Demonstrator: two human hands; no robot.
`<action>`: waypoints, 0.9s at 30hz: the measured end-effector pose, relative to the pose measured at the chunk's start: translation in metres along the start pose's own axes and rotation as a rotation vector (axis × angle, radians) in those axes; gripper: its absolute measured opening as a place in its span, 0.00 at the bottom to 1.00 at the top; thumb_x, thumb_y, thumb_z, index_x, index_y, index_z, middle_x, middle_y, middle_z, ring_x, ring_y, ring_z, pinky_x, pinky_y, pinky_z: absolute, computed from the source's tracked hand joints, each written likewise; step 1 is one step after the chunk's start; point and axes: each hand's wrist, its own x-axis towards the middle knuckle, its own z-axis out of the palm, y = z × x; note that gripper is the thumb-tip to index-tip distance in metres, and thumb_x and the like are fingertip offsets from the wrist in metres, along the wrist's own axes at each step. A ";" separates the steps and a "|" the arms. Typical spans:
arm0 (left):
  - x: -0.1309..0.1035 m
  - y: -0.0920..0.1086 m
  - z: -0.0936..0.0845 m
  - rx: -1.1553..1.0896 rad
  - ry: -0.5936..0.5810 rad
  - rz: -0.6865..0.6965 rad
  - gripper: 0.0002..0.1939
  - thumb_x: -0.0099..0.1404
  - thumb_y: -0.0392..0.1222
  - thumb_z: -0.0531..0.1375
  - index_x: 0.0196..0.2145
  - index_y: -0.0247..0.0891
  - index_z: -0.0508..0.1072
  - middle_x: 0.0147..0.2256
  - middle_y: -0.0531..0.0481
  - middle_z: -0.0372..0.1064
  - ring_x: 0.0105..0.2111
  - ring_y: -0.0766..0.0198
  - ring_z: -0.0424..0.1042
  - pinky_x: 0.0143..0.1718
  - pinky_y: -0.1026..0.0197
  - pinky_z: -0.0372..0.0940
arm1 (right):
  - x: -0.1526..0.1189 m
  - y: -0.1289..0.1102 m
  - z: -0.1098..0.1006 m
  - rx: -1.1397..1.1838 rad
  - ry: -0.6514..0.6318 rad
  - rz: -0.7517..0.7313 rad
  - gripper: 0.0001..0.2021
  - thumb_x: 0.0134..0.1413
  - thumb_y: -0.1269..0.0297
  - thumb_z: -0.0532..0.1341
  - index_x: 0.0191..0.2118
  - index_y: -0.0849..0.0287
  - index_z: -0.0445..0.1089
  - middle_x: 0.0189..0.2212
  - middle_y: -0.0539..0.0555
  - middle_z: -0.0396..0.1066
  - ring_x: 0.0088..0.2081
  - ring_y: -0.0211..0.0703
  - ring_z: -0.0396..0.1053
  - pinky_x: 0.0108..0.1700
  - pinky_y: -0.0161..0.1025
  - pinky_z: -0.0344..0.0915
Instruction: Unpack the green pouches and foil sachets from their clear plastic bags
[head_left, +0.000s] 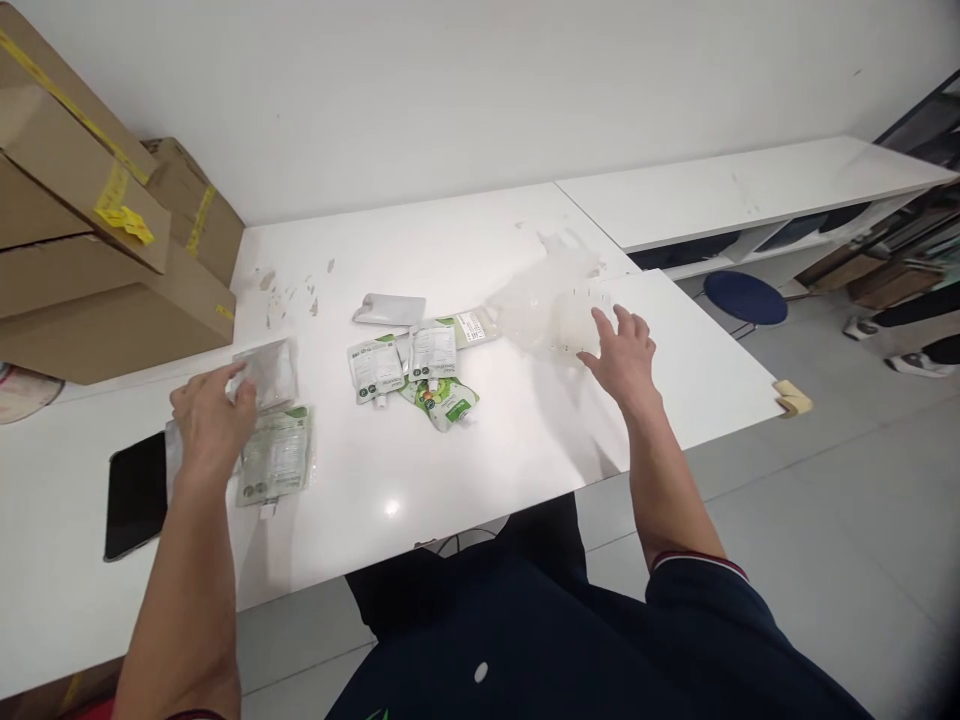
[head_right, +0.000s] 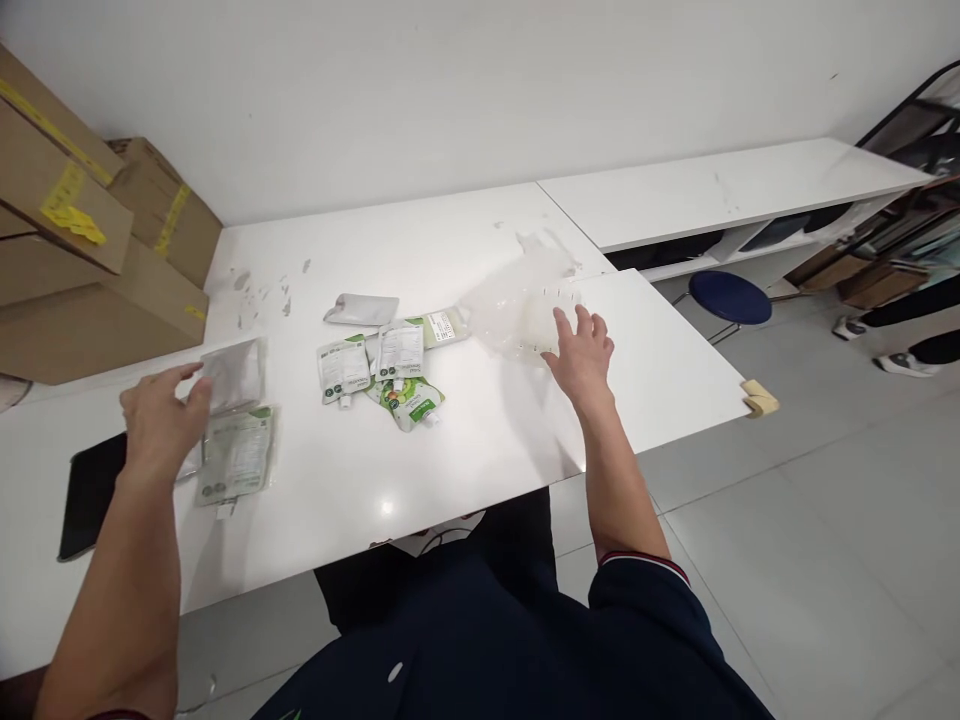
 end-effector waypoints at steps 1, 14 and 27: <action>-0.014 0.009 -0.002 -0.004 0.018 0.040 0.25 0.64 0.50 0.51 0.52 0.35 0.74 0.48 0.36 0.73 0.52 0.47 0.67 0.60 0.43 0.53 | 0.006 0.005 0.004 -0.026 -0.056 -0.011 0.30 0.58 0.60 0.59 0.66 0.54 0.56 0.69 0.66 0.48 0.67 0.69 0.46 0.56 0.68 0.56; -0.119 0.131 0.015 -0.435 0.133 0.240 0.11 0.68 0.45 0.57 0.44 0.46 0.77 0.41 0.46 0.77 0.45 0.53 0.73 0.54 0.46 0.64 | -0.010 0.011 -0.050 0.772 0.731 0.227 0.15 0.59 0.52 0.56 0.34 0.59 0.70 0.27 0.52 0.70 0.31 0.41 0.69 0.40 0.44 0.70; -0.130 0.237 0.038 -0.488 0.109 0.483 0.21 0.62 0.53 0.65 0.53 0.53 0.75 0.59 0.42 0.64 0.64 0.41 0.56 0.63 0.37 0.48 | -0.080 -0.075 -0.034 1.292 0.048 0.220 0.18 0.52 0.50 0.65 0.24 0.56 0.60 0.19 0.45 0.59 0.21 0.33 0.61 0.21 0.34 0.63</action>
